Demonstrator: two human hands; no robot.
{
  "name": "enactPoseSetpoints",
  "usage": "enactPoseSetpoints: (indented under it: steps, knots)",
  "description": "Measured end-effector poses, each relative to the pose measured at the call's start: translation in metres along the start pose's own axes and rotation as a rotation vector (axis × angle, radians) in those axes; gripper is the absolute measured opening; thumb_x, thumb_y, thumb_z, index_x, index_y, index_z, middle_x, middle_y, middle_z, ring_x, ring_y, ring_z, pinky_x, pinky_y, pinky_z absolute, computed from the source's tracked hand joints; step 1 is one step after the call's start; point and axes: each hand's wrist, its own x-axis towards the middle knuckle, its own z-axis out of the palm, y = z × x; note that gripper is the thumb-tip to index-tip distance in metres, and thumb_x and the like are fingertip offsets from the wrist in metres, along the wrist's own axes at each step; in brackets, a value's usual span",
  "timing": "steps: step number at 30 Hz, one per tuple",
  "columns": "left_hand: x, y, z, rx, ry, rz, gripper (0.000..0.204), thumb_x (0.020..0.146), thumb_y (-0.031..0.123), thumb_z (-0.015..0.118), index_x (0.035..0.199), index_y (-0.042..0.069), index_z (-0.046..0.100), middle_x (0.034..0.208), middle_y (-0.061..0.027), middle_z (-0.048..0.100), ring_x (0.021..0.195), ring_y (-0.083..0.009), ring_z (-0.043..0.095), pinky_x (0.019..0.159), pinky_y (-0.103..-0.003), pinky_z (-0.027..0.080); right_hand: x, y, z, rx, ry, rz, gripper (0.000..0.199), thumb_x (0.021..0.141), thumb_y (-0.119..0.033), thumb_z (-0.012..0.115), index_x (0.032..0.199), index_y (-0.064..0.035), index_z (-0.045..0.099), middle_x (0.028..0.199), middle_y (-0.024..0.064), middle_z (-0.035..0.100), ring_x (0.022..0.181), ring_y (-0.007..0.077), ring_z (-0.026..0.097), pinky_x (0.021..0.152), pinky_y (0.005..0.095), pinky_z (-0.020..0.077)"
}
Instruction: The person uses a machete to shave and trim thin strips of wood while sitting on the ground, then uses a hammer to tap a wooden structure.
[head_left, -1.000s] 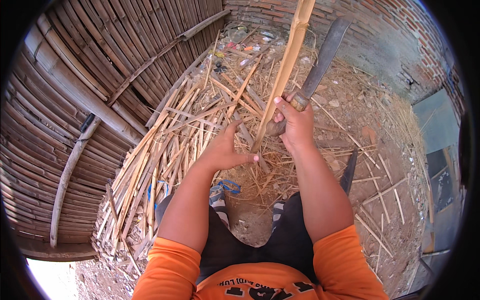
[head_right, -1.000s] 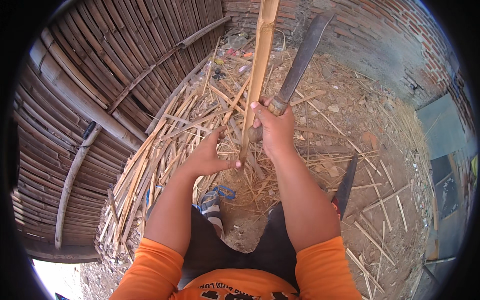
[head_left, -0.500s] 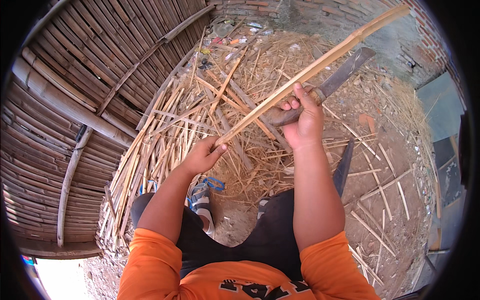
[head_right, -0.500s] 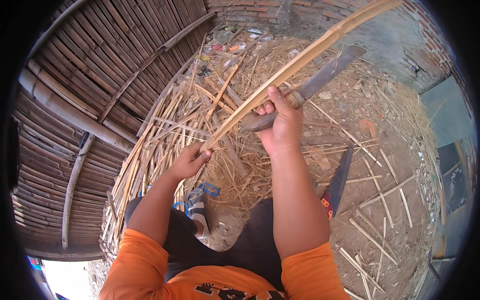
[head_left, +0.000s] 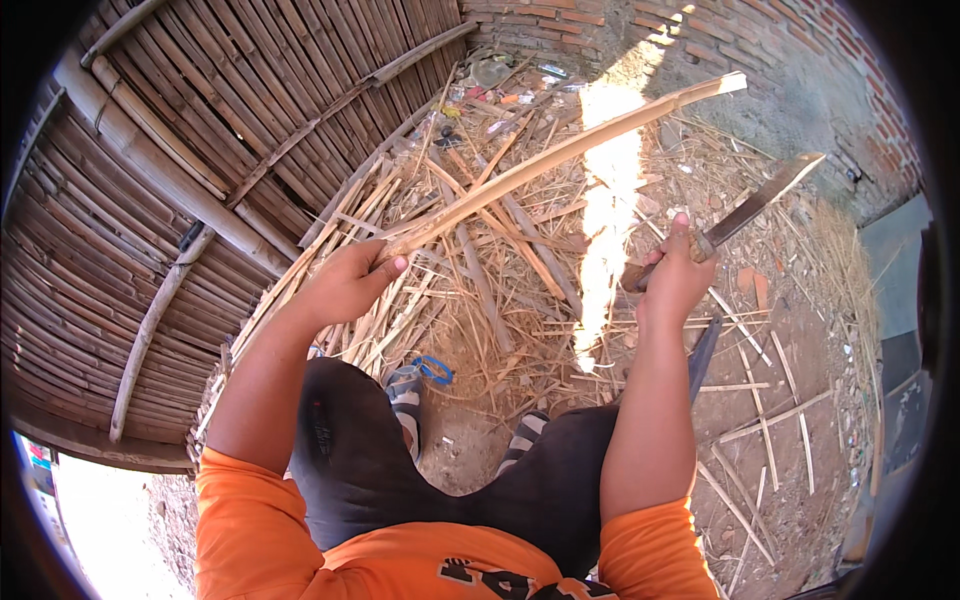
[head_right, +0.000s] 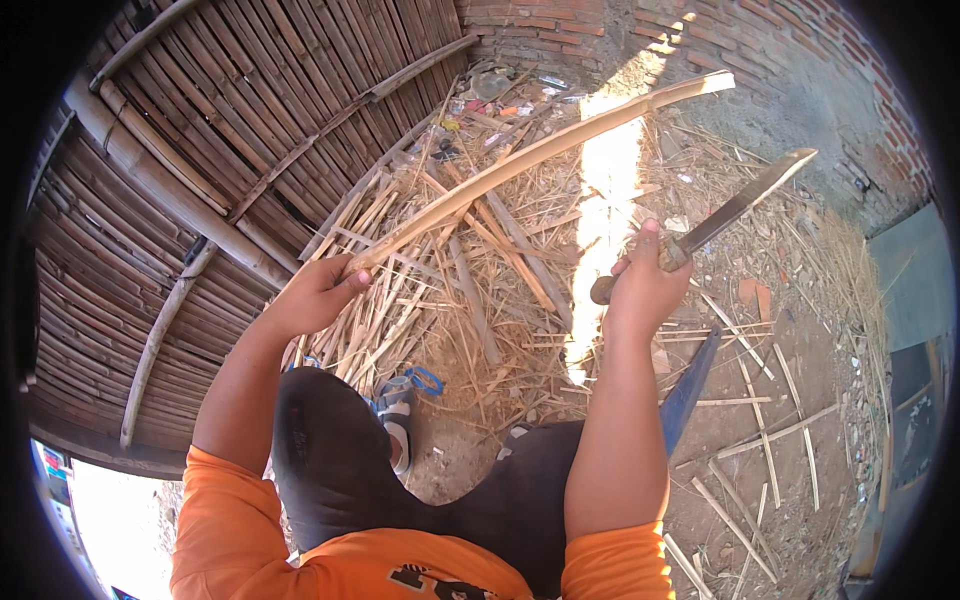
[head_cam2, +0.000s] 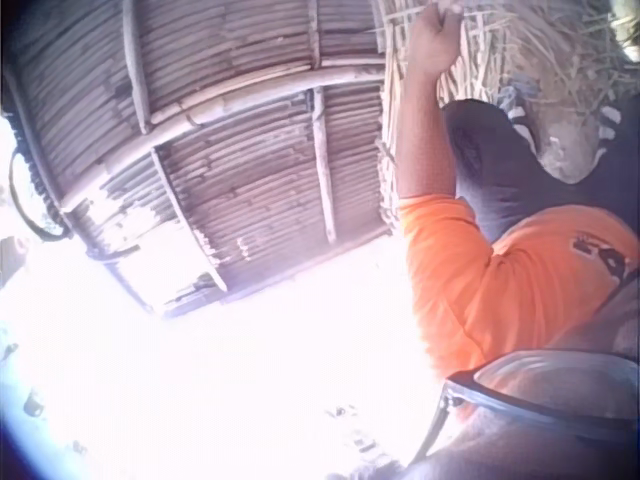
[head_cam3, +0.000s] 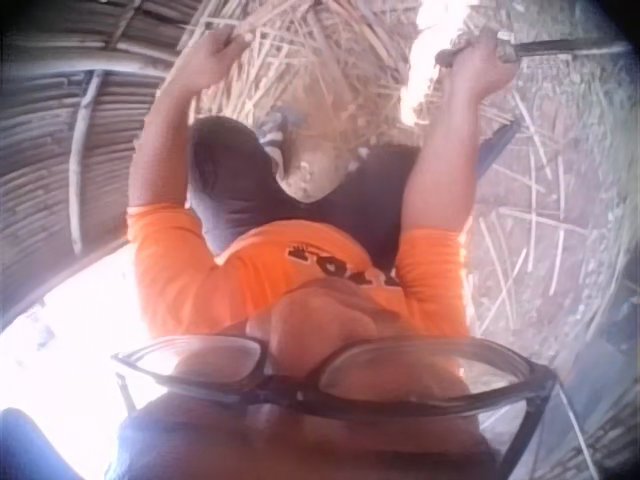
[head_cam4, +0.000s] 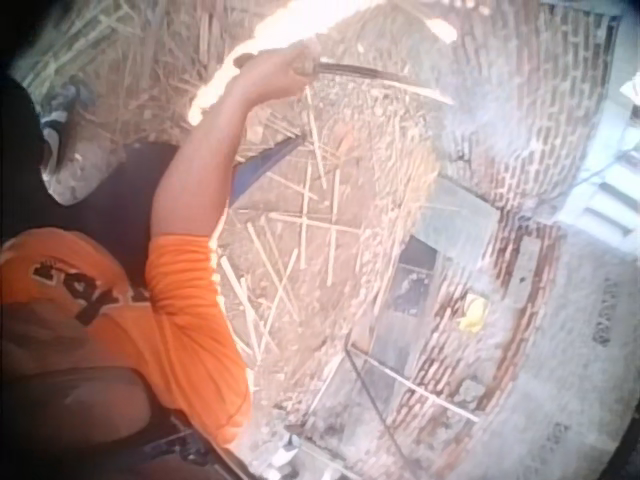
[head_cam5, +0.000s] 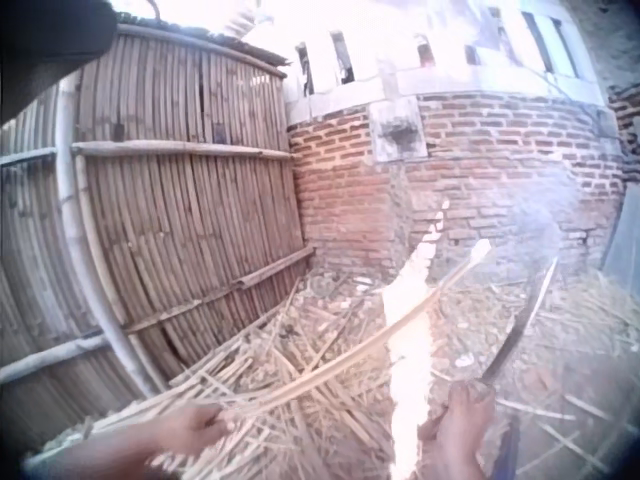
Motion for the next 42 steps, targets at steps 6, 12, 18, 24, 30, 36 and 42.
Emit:
enactPoseSetpoints:
  steps: [6, 12, 18, 24, 30, 36, 42]
  knots:
    - [-0.075, -0.005, -0.041, -0.106, -0.191, -0.316, 0.045, 0.104, 0.047, 0.055, 0.105, 0.003, 0.062, 0.077, 0.0025, 0.05, 0.073, -0.0083, 0.045, 0.065, -0.029, 0.041, -0.052, 0.012, 0.018, -0.424, -0.624, -0.341, 0.04, 0.091, -0.035, 0.075, 0.102, -0.0002, 0.06, 0.066, 0.0091, 0.06, 0.061, 0.025, 0.062, 0.058, 0.0424, 0.0473]
    - [-0.179, -0.004, -0.047, -0.226, -0.163, -0.539, 0.046, 0.103, 0.046, 0.055, 0.1, 0.001, 0.063, 0.075, 0.0002, 0.053, 0.071, -0.0117, 0.047, 0.064, -0.033, 0.042, -0.126, 0.016, 0.03, -0.857, -1.265, -0.619, 0.032, 0.083, -0.028, 0.074, 0.097, -0.0063, 0.055, 0.078, 0.016, 0.066, 0.076, 0.04, 0.067, 0.067, 0.0507, 0.0524]
    - [-0.266, -0.021, -0.035, -0.199, -0.117, -0.519, 0.046, 0.103, 0.043, 0.056, 0.094, -0.001, 0.061, 0.069, -0.0024, 0.053, 0.067, -0.0124, 0.046, 0.061, -0.035, 0.043, -0.124, 0.008, 0.028, -0.927, -1.29, -0.575, 0.035, 0.084, -0.025, 0.073, 0.113, -0.0081, 0.061, 0.088, 0.0192, 0.069, 0.083, 0.0411, 0.067, 0.072, 0.0504, 0.0542]
    - [-0.309, -0.03, -0.009, 0.12, 0.125, -0.398, 0.037, 0.099, 0.033, 0.06, 0.085, 0.0, 0.056, 0.072, -0.0267, 0.061, 0.072, -0.0499, 0.061, 0.062, -0.054, 0.046, -0.158, -0.002, 0.042, -0.959, -1.378, -0.741, 0.033, 0.082, -0.025, 0.074, 0.106, -0.0074, 0.059, 0.083, 0.0188, 0.068, 0.08, 0.0406, 0.068, 0.071, 0.0516, 0.0539]
    - [-0.339, -0.052, 0.014, 0.175, 0.274, -0.385, 0.03, 0.098, 0.027, 0.062, 0.089, -0.002, 0.058, 0.07, -0.0261, 0.062, 0.067, -0.0487, 0.062, 0.059, -0.054, 0.047, -0.158, 0.016, 0.064, -0.893, -1.389, -0.691, 0.033, 0.085, -0.027, 0.075, 0.105, -0.0045, 0.063, 0.079, 0.0214, 0.066, 0.079, 0.0408, 0.066, 0.069, 0.0477, 0.051]
    - [-0.356, -0.074, 0.027, 0.099, 0.21, -0.487, 0.031, 0.097, 0.029, 0.063, 0.09, -0.002, 0.059, 0.069, -0.0262, 0.063, 0.066, -0.0485, 0.063, 0.058, -0.054, 0.047, -0.187, 0.02, 0.081, -1.23, -1.459, -0.697, 0.03, 0.083, -0.022, 0.07, 0.108, -0.0081, 0.06, 0.09, 0.0182, 0.07, 0.09, 0.0394, 0.068, 0.078, 0.0498, 0.0542]
    - [-0.365, -0.094, 0.031, 0.104, 0.195, -0.463, 0.031, 0.097, 0.029, 0.063, 0.088, 0.0, 0.058, 0.071, -0.0261, 0.064, 0.068, -0.0481, 0.064, 0.061, -0.055, 0.049, -0.224, 0.042, 0.088, -1.121, -1.656, -0.849, 0.026, 0.079, -0.017, 0.07, 0.101, -0.009, 0.059, 0.084, 0.0153, 0.07, 0.083, 0.0378, 0.069, 0.072, 0.0489, 0.0544]
